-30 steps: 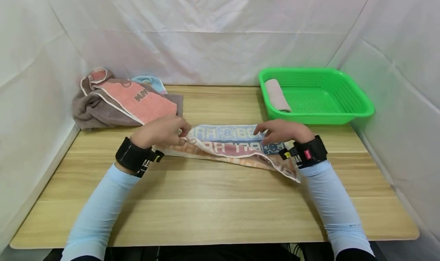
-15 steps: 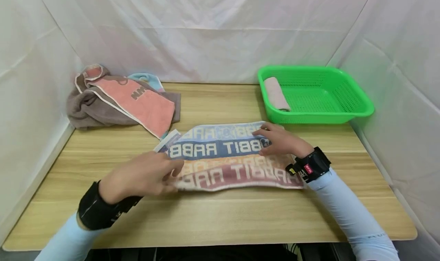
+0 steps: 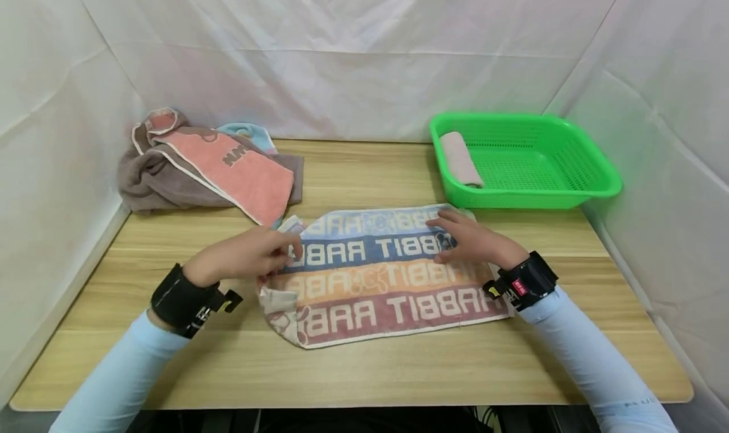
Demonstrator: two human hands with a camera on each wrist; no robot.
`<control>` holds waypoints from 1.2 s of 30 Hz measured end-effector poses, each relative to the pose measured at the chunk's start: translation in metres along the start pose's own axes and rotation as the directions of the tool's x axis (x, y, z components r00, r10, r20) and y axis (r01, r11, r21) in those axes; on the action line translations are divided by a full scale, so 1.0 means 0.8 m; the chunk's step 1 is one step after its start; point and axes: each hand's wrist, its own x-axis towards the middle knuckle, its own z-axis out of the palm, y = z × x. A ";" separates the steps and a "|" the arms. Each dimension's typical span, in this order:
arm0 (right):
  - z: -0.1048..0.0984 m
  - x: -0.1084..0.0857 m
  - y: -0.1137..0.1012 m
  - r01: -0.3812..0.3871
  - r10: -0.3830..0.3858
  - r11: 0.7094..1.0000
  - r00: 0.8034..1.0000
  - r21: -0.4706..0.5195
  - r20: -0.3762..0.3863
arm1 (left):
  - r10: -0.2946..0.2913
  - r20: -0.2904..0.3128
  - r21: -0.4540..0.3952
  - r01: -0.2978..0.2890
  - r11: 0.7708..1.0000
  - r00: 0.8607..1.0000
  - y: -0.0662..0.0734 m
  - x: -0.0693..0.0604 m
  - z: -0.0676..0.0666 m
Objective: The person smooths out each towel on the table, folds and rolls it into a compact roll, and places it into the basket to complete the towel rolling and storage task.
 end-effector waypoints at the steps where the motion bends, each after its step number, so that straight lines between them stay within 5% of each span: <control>1: 0.002 -0.003 0.002 -0.003 0.003 1.000 1.000 0.014 -0.003 | 0.006 -0.029 0.037 -0.005 0.999 1.000 -0.009 0.006 0.000; 4: 0.005 -0.012 0.008 -0.008 0.009 0.999 1.000 0.048 -0.003 | 0.024 -0.110 0.209 -0.001 0.978 0.994 -0.026 0.017 0.003; 7: 0.007 -0.023 0.012 -0.009 0.009 0.998 1.000 0.060 -0.004 | -0.011 -0.089 0.271 0.035 0.962 0.996 -0.028 0.018 0.004; 14: 0.004 -0.044 0.031 -0.052 0.053 0.998 0.998 0.028 -0.019 | -0.179 0.042 0.205 0.167 0.965 0.983 -0.021 0.003 0.002; 21: -0.003 -0.056 0.049 -0.044 0.044 0.999 0.999 -0.001 -0.006 | -0.248 0.018 0.245 0.236 0.940 0.969 -0.025 -0.010 0.009; 26: -0.012 -0.054 0.060 -0.038 0.034 0.998 0.995 -0.043 -0.096 | -0.189 -0.073 0.296 0.202 0.933 0.979 -0.029 0.006 0.003; 31: -0.016 -0.044 0.071 -0.054 0.026 0.994 0.961 -0.097 -0.274 | -0.132 -0.153 0.356 0.180 0.917 0.979 -0.038 0.032 -0.008; 36: -0.018 -0.033 0.077 -0.076 0.044 0.992 0.957 -0.102 -0.288 | -0.135 -0.185 0.327 0.190 0.926 0.973 -0.051 0.056 -0.019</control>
